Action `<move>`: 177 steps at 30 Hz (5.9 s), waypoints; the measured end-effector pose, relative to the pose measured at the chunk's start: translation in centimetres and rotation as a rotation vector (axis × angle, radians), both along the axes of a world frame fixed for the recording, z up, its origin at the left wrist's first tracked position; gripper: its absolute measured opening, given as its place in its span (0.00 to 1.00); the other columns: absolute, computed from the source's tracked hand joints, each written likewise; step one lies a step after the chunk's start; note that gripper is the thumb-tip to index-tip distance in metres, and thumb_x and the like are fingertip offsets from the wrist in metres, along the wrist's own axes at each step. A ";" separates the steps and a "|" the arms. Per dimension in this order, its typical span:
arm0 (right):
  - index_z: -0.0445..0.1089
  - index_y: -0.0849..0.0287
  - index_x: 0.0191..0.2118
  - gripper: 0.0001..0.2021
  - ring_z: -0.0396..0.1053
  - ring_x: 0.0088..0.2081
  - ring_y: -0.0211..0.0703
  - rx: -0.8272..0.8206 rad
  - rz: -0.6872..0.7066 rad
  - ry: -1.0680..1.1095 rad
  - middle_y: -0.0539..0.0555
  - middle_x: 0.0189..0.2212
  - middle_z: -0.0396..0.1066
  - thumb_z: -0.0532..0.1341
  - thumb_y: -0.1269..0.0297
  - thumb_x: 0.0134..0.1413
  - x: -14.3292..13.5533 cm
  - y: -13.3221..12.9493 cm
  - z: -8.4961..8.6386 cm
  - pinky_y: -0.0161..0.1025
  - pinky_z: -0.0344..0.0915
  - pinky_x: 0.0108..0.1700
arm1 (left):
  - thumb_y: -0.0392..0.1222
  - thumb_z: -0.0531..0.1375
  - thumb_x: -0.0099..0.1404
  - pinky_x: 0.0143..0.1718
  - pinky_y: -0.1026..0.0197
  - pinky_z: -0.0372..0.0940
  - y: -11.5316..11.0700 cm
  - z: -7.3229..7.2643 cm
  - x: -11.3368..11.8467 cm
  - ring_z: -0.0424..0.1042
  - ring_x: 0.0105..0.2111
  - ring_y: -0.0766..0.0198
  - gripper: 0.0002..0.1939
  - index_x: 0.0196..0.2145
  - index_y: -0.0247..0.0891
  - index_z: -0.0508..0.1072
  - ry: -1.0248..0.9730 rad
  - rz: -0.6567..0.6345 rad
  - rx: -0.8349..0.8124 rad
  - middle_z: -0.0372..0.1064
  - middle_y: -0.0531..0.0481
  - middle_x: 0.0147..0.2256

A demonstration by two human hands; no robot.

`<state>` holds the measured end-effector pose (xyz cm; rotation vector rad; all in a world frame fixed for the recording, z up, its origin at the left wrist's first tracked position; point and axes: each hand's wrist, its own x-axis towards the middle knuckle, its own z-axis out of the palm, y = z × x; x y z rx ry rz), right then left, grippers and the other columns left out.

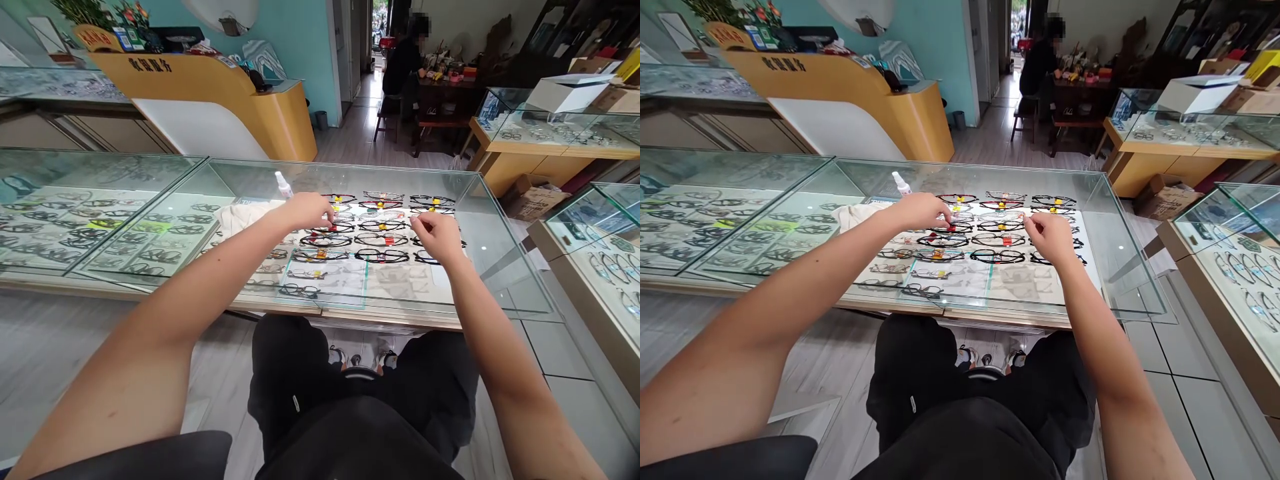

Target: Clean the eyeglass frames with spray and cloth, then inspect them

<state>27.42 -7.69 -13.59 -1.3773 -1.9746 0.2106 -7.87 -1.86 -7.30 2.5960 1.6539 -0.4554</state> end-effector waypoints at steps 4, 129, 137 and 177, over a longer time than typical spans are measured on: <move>0.59 0.54 0.24 0.22 0.56 0.26 0.42 -0.001 0.006 0.002 0.50 0.21 0.61 0.57 0.53 0.71 -0.1 -0.1 0.0 0.44 0.49 0.33 | 0.51 0.63 0.71 0.44 0.58 0.65 0.1 -0.5 -0.1 0.80 0.52 0.49 0.17 0.52 0.48 0.88 0.004 -0.003 -0.022 0.85 0.46 0.52; 0.79 0.54 0.35 0.25 0.71 0.37 0.43 -0.105 0.237 0.889 0.53 0.38 0.79 0.76 0.35 0.51 -7.5 1.5 1.5 0.42 0.67 0.39 | 0.59 0.79 0.55 0.55 0.47 0.75 -2.8 -4.8 8.6 0.80 0.43 0.54 0.19 0.34 0.42 0.87 -1.773 0.071 -0.110 0.84 0.45 0.42; 0.76 0.55 0.35 0.26 0.63 0.30 0.38 -0.139 0.231 0.866 0.48 0.29 0.72 0.76 0.35 0.50 -7.6 1.4 1.8 0.40 0.64 0.36 | 0.60 0.79 0.54 0.55 0.46 0.75 -2.7 -5.2 9.0 0.81 0.44 0.53 0.21 0.33 0.41 0.86 -1.776 0.093 -0.035 0.84 0.43 0.42; 0.72 0.52 0.62 0.18 0.76 0.60 0.62 0.132 0.266 0.218 0.65 0.59 0.79 0.63 0.55 0.72 -7.8 0.1 0.8 0.61 0.76 0.59 | 0.54 0.76 0.63 0.66 0.44 0.69 -4.0 -5.3 9.8 0.78 0.57 0.52 0.12 0.39 0.46 0.88 -1.859 0.020 0.118 0.78 0.42 0.51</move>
